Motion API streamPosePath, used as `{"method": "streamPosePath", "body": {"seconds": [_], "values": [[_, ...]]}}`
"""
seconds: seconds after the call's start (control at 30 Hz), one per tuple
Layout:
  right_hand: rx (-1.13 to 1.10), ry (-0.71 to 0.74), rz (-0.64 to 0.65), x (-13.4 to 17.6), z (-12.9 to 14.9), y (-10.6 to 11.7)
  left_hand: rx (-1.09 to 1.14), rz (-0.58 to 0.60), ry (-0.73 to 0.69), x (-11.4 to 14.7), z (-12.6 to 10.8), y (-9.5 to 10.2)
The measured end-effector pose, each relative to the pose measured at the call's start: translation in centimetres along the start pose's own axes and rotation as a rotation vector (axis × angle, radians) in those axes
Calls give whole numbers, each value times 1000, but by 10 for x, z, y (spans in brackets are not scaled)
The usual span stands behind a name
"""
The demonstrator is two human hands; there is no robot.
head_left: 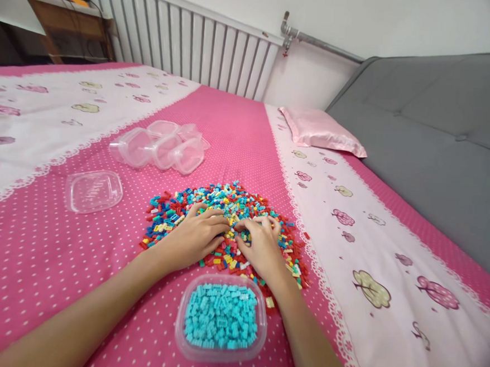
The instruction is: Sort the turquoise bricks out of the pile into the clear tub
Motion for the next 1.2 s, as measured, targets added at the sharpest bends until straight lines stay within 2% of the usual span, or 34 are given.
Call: {"method": "streamPosePath", "body": {"seconds": [0.37, 0.7, 0.97, 1.1, 1.2], "values": [[-34, 8, 43, 1, 1, -3, -6, -8, 0, 1, 0, -1], [-76, -5, 3, 1, 2, 4, 4, 18, 23, 1, -1, 0], [-150, -26, -12, 2, 4, 9, -7, -12, 15, 1, -2, 2], [-264, -66, -54, 6, 6, 27, -26, -39, 13, 1, -2, 5], [-498, 17, 47, 17, 17, 53, -26, -44, 23, 1, -1, 7]]}}
Point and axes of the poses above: each hand's wrist, its own x-axis away from the middle knuckle, its own y-axis out of the back of the hand, z = x × y, the point moved 5 cm from there along -x, towards the middle knuckle, and after that the axes turned 13 degrees about -y, right-handed, at the moved point
